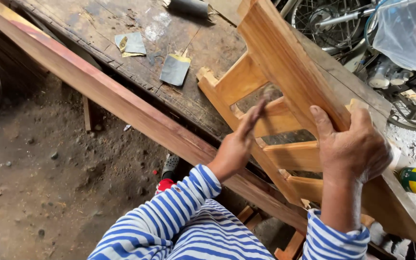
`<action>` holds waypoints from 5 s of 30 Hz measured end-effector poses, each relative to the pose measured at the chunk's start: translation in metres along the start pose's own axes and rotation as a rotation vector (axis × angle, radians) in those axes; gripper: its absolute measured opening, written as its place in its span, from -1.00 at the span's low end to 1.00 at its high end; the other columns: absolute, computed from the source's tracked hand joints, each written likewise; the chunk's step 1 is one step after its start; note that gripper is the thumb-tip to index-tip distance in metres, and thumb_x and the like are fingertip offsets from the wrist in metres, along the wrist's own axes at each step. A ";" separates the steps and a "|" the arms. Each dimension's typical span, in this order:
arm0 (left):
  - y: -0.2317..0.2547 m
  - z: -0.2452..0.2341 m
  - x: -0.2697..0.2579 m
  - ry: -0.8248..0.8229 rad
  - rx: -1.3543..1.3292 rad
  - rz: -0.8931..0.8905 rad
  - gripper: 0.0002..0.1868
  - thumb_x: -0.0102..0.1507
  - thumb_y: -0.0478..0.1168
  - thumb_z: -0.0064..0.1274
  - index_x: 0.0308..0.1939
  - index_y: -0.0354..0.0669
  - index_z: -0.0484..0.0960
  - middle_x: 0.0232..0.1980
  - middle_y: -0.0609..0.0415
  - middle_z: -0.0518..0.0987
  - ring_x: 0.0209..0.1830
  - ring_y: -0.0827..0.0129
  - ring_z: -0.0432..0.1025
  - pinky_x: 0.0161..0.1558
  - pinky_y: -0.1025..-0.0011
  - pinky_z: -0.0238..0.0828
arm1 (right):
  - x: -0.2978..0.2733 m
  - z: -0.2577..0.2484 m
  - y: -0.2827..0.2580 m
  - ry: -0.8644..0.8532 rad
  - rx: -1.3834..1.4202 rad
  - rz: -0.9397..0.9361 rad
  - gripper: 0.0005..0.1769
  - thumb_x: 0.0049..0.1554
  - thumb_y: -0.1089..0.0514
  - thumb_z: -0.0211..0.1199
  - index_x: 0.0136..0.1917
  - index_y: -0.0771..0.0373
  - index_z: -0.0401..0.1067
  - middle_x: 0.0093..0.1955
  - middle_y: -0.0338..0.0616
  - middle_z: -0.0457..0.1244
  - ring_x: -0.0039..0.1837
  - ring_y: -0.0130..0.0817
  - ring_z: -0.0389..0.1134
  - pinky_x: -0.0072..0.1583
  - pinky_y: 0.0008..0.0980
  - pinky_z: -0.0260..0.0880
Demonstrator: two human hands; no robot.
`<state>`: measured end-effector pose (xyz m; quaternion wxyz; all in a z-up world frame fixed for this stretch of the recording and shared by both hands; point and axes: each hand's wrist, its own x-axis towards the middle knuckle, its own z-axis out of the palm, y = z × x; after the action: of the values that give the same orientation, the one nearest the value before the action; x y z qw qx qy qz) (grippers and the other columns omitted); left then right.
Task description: The person uses a metal file to smooth the edges and surfaces of a wooden chair backrest. They then switch to a sanding block to further smooth the wood, working on both the flat surfaces and the cutouts.
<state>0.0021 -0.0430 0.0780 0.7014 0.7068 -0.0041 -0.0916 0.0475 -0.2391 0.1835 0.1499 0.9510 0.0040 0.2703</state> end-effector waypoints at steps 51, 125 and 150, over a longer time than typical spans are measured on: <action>-0.066 -0.031 0.038 -0.079 1.152 -0.025 -0.21 0.29 -0.39 -0.26 0.61 0.17 0.02 -0.41 -0.12 0.56 -0.56 0.02 0.50 -0.58 0.02 0.41 | -0.019 -0.009 -0.005 -0.013 -0.023 0.013 0.01 0.39 -0.94 0.26 -0.21 0.01 0.30 -0.35 -0.27 0.26 -0.31 -0.23 0.34 -0.32 -0.20 0.14; 0.000 -0.117 -0.110 -0.068 0.457 -0.190 -0.44 0.30 -0.10 -0.06 0.42 0.05 0.40 -0.04 0.12 0.65 -0.26 0.37 0.47 -0.17 0.38 0.37 | -0.012 0.020 0.006 0.101 0.167 -0.121 -0.10 0.41 -0.79 -0.11 -0.28 0.00 0.21 -0.41 -0.32 0.12 -0.38 -0.26 0.20 -0.34 -0.25 0.04; 0.135 -0.058 0.116 0.086 0.966 0.859 -0.73 0.46 -0.18 -0.02 0.21 -0.03 0.34 -0.50 0.19 0.58 -0.66 0.29 0.40 -0.25 0.26 0.30 | -0.079 0.012 -0.071 0.510 0.619 -0.098 -0.88 0.25 0.18 0.32 0.06 0.17 0.57 0.31 -0.02 0.20 0.44 0.10 0.22 0.49 0.06 0.08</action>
<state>0.1409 -0.0035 0.1976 0.2780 0.8813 -0.2991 0.2377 -0.0090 -0.1815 0.1130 -0.1366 0.8523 0.1677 0.4762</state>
